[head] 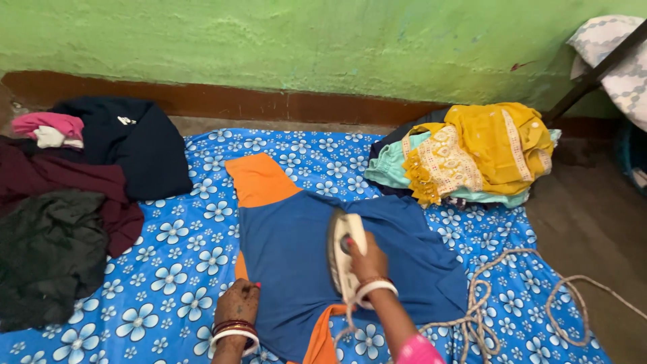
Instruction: The person irons a blue and orange t-shirt laid out on a floral-patterned mat on the floor. They use a white electric iron to smooth the fabric, moving it back and forth across the shirt's body and sleeves. The person adjusts the shirt's position with their left hand while ironing with their right hand.
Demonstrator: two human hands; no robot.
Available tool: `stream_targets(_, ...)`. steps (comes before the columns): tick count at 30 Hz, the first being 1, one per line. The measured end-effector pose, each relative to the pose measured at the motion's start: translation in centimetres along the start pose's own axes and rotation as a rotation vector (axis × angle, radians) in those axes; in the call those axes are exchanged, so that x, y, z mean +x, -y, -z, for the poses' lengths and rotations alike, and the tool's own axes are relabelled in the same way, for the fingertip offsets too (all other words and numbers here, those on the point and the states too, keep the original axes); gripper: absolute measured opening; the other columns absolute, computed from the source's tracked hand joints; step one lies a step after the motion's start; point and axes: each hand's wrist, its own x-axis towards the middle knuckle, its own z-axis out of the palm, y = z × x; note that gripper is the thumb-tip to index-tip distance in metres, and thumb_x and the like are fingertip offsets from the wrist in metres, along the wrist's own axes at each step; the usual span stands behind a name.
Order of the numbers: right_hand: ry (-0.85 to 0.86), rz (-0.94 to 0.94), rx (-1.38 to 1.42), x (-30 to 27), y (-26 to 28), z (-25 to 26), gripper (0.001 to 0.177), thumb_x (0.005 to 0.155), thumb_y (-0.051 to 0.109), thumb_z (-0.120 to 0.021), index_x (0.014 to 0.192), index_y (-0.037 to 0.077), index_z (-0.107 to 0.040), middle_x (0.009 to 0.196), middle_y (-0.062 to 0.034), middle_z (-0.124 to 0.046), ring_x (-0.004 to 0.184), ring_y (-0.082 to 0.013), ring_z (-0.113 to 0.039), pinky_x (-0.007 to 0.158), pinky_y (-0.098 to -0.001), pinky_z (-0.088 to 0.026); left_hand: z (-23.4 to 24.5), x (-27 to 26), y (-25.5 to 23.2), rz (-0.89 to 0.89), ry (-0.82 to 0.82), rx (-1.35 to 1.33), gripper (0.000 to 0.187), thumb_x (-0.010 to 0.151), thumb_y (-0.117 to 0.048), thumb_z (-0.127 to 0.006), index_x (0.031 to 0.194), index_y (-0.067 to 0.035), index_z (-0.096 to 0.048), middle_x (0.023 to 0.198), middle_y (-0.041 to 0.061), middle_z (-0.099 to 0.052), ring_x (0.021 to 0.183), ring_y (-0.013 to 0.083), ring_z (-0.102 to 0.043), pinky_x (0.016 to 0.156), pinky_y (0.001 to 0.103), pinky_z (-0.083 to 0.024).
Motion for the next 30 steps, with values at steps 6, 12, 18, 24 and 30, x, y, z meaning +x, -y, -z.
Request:
stream_targets(6, -0.066, -0.108, 0.131, -1.8, -1.0, 2.9, 0.041, 0.092, 0.03, -0.066, 0.129, 0.015, -0.063, 0.077, -0.0159, -0.075, 0.058, -0.0232, -0.073, 0.056, -0.0387, -0.061, -0.4, 0.4, -0.1, 0.005, 0.008, 0.043, 0.027, 0.095, -0.035, -0.062, 0.106, -0.013, -0.075, 0.102, 0.01, -0.079, 0.098, 0.0302, -0.076, 0.088, 0.042, -0.059)
stream_targets(12, 0.098, 0.097, 0.097, 3.6, 2.2, 1.3, 0.041, 0.092, 0.029, -0.068, 0.129, 0.013, -0.065, 0.076, -0.009, -0.073, 0.056, -0.0186, -0.07, 0.055, -0.0339, -0.057, -0.5, 0.7, -0.1, 0.031, 0.024, 0.04, 0.029, 0.096, -0.036, -0.062, 0.106, -0.012, -0.074, 0.105, 0.011, -0.079, 0.099, 0.0316, -0.076, 0.089, 0.042, -0.058)
stream_targets(18, 0.387, 0.141, 0.132, 4.0, 2.6, 0.3, 0.044, 0.089, 0.021, -0.069, 0.132, 0.015, -0.064, 0.073, -0.0082, -0.071, 0.056, -0.0147, -0.068, 0.052, -0.0318, -0.057, -0.6, 1.0, 0.1, 0.003, 0.009, 0.041, 0.03, 0.095, -0.037, -0.063, 0.104, -0.011, -0.075, 0.102, 0.012, -0.079, 0.099, 0.0322, -0.076, 0.089, 0.042, -0.059)
stream_targets(24, 0.498, 0.128, 0.016, -2.8, 4.3, -0.4, 0.042, 0.089, 0.025, -0.072, 0.13, 0.018, -0.065, 0.079, -0.0047, -0.074, 0.062, -0.0123, -0.071, 0.055, -0.0307, -0.061, -1.4, 1.6, 0.7, -0.036, -0.038, 0.031, 0.029, 0.093, -0.036, -0.064, 0.104, -0.011, -0.074, 0.102, 0.013, -0.079, 0.1, 0.0332, -0.075, 0.088, 0.042, -0.058)
stream_targets(30, 0.209, 0.17, -0.01, 0.6, 7.7, -3.9, 0.036, 0.091, 0.032, -0.066, 0.123, 0.017, -0.07, 0.073, -0.0095, -0.076, 0.06, -0.021, -0.075, 0.061, -0.0377, -0.06, -1.4, 1.1, 0.8, -0.045, -0.048, 0.019, 0.028, 0.092, -0.034, -0.065, 0.104, -0.011, -0.075, 0.102, 0.013, -0.079, 0.1, 0.0338, -0.074, 0.088, 0.043, -0.057)
